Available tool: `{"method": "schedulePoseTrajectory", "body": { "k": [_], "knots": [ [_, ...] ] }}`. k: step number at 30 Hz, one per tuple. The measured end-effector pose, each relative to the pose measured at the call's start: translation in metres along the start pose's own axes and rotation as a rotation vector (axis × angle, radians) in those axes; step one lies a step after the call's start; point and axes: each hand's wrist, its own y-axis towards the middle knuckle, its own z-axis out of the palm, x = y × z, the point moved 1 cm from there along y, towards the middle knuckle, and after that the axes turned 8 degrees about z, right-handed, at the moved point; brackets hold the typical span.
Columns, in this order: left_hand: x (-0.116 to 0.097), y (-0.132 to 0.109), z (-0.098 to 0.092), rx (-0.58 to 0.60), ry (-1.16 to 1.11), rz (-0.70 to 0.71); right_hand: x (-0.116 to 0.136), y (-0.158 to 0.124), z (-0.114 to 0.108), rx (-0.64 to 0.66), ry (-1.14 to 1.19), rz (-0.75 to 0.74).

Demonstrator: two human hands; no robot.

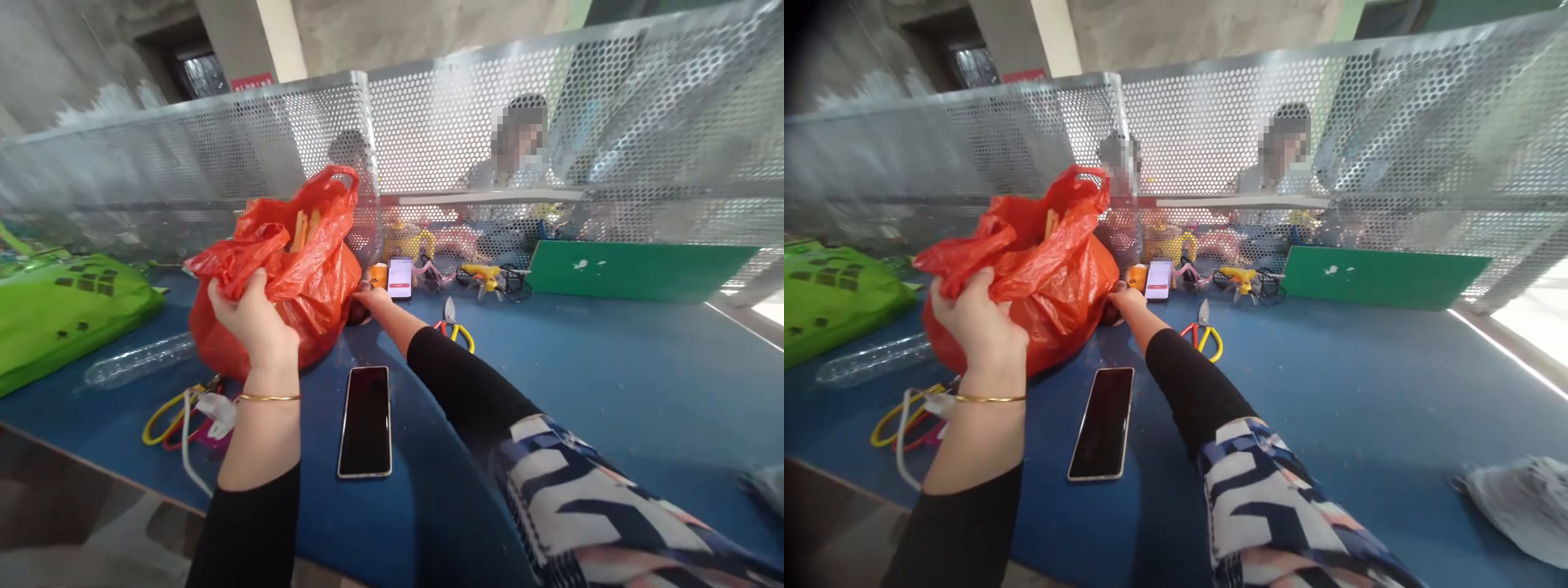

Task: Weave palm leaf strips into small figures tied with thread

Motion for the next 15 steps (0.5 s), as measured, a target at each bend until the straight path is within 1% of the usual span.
{"method": "schedulePoseTrajectory", "body": {
  "k": [2, 3, 5, 7, 8, 9, 10, 12, 13, 14, 15],
  "knots": [
    [0.001, -0.002, 0.0, -0.001, 0.002, 0.0, -0.003, -0.006, -0.015, -0.039, -0.003, 0.007],
    [0.001, -0.003, 0.0, -0.002, -0.005, 0.005, -0.006, -0.009, -0.027, -0.067, -0.004, 0.005],
    [0.002, -0.004, 0.001, -0.015, -0.047, 0.027, -0.018, -0.017, -0.061, -0.137, -0.007, -0.01],
    [0.002, -0.006, 0.002, -0.018, -0.091, 0.053, -0.042, -0.027, -0.104, -0.229, -0.019, -0.026],
    [0.001, -0.007, 0.002, -0.013, -0.098, 0.066, -0.059, -0.034, -0.128, -0.29, -0.033, -0.035],
    [0.001, -0.008, 0.002, -0.007, -0.089, 0.075, -0.08, -0.042, -0.152, -0.392, -0.084, -0.042],
    [0.0, -0.01, 0.002, -0.001, -0.068, 0.082, -0.103, -0.05, -0.175, -0.487, -0.14, -0.02],
    [0.0, -0.012, 0.001, 0.002, -0.007, 0.072, -0.153, -0.065, -0.216, -0.631, -0.281, 0.071],
    [0.002, -0.013, 0.0, -0.002, 0.015, 0.057, -0.176, -0.071, -0.232, -0.663, -0.316, 0.087],
    [0.004, -0.013, -0.002, -0.005, 0.027, 0.045, -0.196, -0.075, -0.245, -0.677, -0.342, 0.072],
    [0.007, -0.013, -0.004, 0.024, 0.036, 0.029, -0.212, -0.077, -0.255, -0.681, -0.368, 0.026]
  ]
}}
